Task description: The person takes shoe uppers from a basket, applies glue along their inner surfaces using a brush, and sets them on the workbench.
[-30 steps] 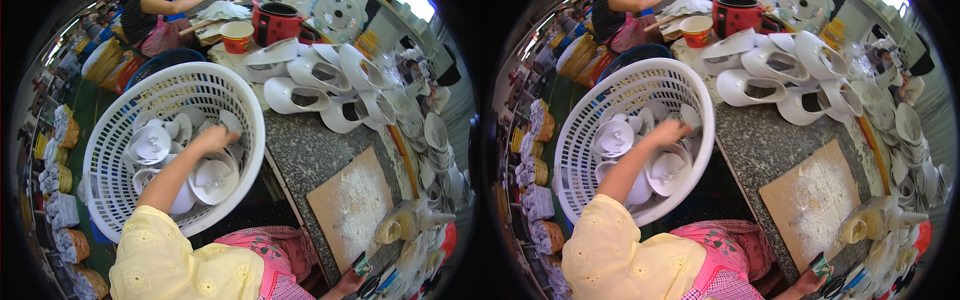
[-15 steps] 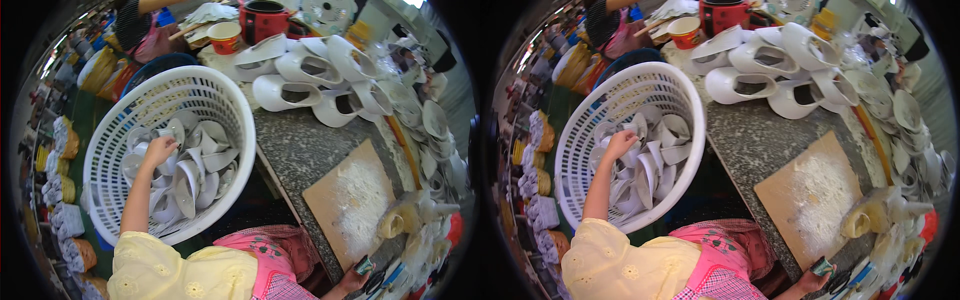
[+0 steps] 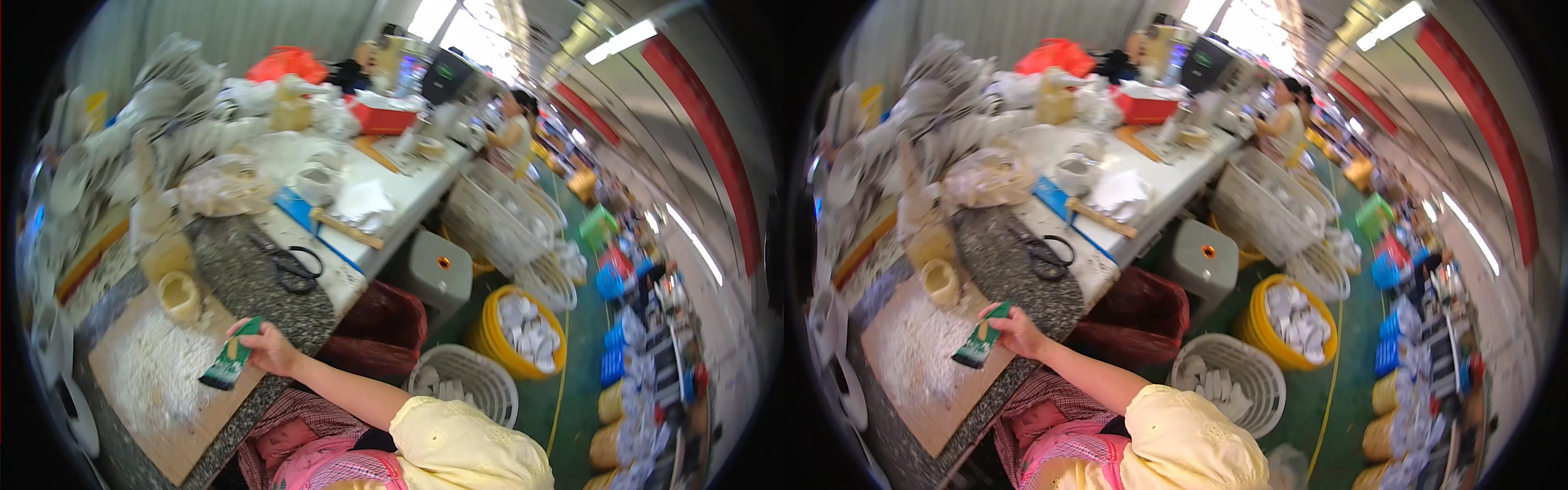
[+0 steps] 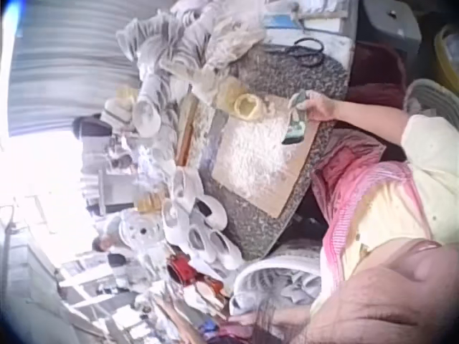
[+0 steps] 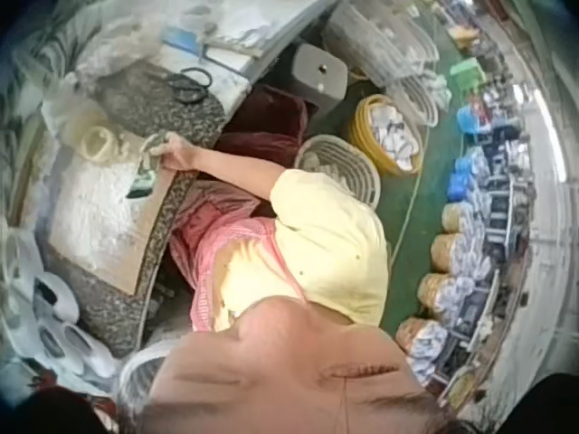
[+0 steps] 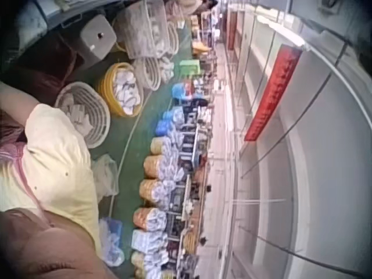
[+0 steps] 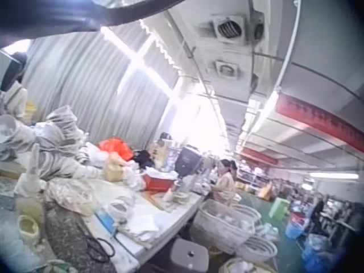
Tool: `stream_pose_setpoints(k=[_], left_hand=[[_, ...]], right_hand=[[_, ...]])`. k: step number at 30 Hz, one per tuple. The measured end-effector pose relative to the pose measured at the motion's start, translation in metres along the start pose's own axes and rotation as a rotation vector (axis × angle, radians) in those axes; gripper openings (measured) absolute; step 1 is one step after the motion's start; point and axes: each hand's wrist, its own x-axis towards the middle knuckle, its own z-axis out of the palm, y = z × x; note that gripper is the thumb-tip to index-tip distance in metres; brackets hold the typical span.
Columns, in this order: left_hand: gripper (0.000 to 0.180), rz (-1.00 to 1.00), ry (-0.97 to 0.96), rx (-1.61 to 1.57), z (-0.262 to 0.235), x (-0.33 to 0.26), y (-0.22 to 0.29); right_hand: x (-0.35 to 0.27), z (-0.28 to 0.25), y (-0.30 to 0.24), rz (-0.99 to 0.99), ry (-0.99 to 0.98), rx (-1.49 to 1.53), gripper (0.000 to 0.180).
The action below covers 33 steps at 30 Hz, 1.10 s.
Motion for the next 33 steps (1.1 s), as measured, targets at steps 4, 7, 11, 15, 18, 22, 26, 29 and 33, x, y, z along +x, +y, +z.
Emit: stream_pose_setpoints(k=[4, 7, 11, 15, 18, 22, 26, 29, 33], left_hand=[[0.036, 0.196, -0.065, 0.003, 0.027, 0.083, 0.054], [0.035, 0.309, -0.116, -0.01, 0.053, 0.127, 0.091], [0.035, 0.392, -0.136, -0.038, 0.079, 0.159, 0.122], [0.035, 0.415, -0.097, -0.095, 0.097, 0.168, 0.128], [0.035, 0.412, -0.047, -0.151, 0.106, 0.165, 0.122], [0.035, 0.414, 0.02, -0.231, 0.12, 0.16, 0.118], [0.034, 0.418, 0.068, -0.309, 0.136, 0.154, 0.117], [0.034, 0.419, 0.101, -0.365, 0.15, 0.144, 0.12], [0.034, 0.418, 0.18, -0.444, 0.156, 0.128, 0.122]], right_hand=[[-0.006, 0.003, 0.014, -0.074, 0.029, 0.014, 0.021], [-0.005, 0.01, 0.02, -0.086, 0.028, 0.01, 0.018], [0.001, 0.007, 0.029, -0.132, 0.012, 0.001, 0.017], [0.005, 0.01, 0.026, -0.115, 0.007, 0.06, 0.017], [0.003, 0.012, 0.019, -0.091, -0.002, 0.075, 0.017], [0.007, 0.011, 0.022, -0.072, -0.009, 0.113, 0.017], [0.004, 0.01, 0.021, -0.062, -0.019, 0.108, 0.017], [0.0, 0.008, 0.016, -0.077, -0.025, 0.088, 0.018], [0.0, 0.007, 0.015, -0.062, -0.038, 0.064, 0.019]])
